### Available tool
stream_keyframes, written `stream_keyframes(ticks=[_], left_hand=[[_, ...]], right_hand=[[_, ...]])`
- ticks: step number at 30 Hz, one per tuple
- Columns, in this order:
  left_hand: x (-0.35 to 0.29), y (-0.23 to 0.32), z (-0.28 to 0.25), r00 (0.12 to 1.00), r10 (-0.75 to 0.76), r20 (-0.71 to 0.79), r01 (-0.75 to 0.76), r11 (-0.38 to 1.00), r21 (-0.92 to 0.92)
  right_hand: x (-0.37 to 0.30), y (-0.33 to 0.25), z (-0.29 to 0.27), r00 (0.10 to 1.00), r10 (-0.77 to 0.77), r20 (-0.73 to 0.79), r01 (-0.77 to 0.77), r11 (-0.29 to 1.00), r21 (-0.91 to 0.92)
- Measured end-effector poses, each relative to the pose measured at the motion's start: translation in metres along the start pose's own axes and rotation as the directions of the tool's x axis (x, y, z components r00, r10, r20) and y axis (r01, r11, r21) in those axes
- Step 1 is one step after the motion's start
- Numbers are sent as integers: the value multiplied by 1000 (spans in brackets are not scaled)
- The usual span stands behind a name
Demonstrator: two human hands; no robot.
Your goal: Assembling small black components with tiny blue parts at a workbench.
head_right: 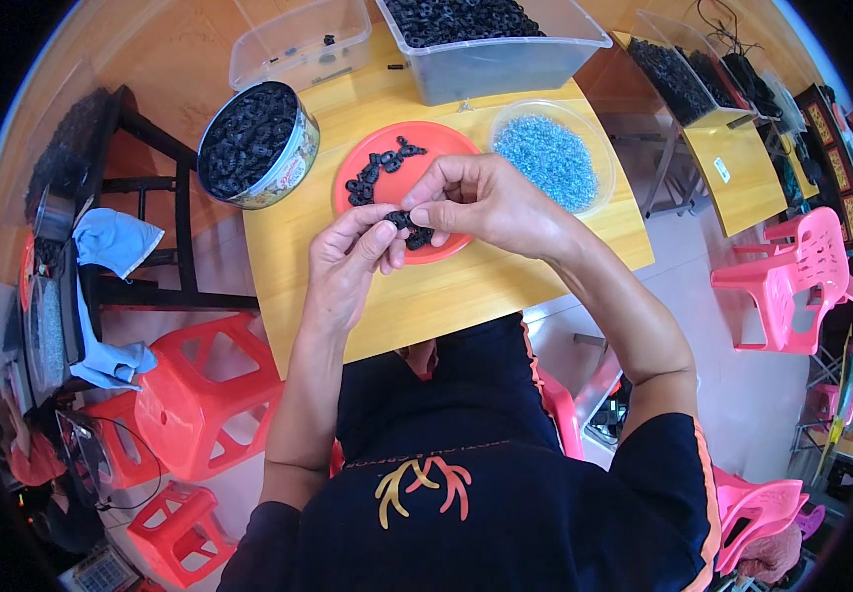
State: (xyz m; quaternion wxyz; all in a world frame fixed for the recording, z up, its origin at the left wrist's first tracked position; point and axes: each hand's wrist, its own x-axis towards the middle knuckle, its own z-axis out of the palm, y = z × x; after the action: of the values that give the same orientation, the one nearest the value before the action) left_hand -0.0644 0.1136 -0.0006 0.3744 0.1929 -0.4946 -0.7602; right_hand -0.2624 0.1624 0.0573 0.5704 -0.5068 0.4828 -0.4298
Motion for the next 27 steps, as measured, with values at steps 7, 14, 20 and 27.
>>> stream_keyframes(ticks=[7,14,20,27], left_hand=[[2,3,4,1000,-7,-19,7,1000,-6],[2,-1,-6,997,-67,48,68,997,-21],[3,3,-6,993,-115,29,117,989,-87],[5,12,-3,997,-73,12,72,992,104]], right_hand=[[-2,2,6,998,-32,-51,31,999,-33],[-10,-7,21,898,-438,46,339,620,-708],[-3,2,18,978,-197,-68,155,905,-397],[2,8,7,998,-17,-65,19,999,26]])
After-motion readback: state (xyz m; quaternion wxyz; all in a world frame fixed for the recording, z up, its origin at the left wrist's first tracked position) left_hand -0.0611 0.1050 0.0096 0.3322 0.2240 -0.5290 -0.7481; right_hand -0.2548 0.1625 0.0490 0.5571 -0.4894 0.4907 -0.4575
